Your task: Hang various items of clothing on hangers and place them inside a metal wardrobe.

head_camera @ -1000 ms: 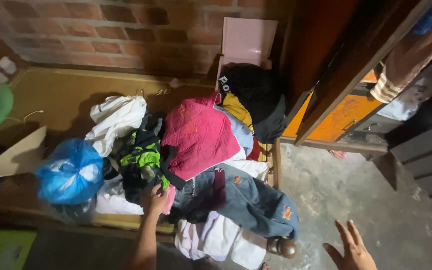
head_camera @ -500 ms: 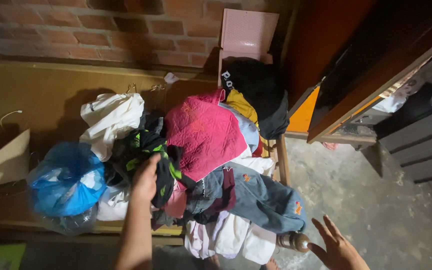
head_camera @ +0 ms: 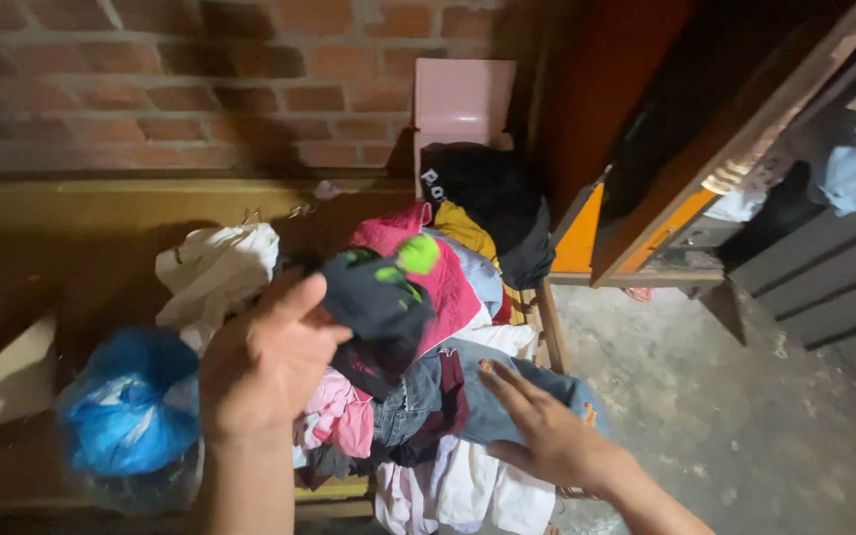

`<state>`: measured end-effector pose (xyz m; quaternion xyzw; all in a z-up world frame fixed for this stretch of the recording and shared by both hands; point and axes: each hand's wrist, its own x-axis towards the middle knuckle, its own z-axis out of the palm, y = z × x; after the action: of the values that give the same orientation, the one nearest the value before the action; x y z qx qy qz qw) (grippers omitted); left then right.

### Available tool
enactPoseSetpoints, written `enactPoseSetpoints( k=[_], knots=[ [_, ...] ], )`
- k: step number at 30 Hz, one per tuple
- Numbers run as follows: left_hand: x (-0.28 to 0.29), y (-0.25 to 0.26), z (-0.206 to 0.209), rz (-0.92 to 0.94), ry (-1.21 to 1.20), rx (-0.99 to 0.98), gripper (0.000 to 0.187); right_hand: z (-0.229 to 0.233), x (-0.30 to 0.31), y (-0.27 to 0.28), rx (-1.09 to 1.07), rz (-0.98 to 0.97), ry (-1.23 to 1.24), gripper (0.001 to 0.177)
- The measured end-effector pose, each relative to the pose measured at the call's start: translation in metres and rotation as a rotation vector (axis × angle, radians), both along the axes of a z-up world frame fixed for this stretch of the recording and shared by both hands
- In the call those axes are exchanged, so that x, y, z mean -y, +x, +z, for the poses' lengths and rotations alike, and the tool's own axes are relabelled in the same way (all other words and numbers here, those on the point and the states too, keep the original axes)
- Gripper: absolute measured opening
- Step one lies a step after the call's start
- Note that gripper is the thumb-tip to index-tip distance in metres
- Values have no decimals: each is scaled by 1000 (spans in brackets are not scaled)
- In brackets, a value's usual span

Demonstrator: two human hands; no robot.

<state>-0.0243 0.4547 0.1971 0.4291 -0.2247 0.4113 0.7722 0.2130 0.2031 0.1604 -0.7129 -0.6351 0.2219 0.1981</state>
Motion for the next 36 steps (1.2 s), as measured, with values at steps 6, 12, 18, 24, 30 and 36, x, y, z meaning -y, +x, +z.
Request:
enactPoseSetpoints(
  k=[6,12,18,24,30,36],
  knots=[
    [46,3,71,-121,181,73,57,-18,-29,-24,-409,-175,444,76],
    [10,-9,-1,578,-104,-295,57,-26,26,45,-711,-503,380,43],
    [40,35,72,1260,818,-371,61,30,94,60,-560,-479,468,29],
    [45,73,68,1199,1141,-499,89,9,172,106,-634,-688,730,30],
    [52,100,65,1382,1273,-376,94,17,216,103,-864,-480,995,24],
    [95,147,76,1092,1270,-571,85,86,213,82,-1270,-737,1179,33]
  ],
)
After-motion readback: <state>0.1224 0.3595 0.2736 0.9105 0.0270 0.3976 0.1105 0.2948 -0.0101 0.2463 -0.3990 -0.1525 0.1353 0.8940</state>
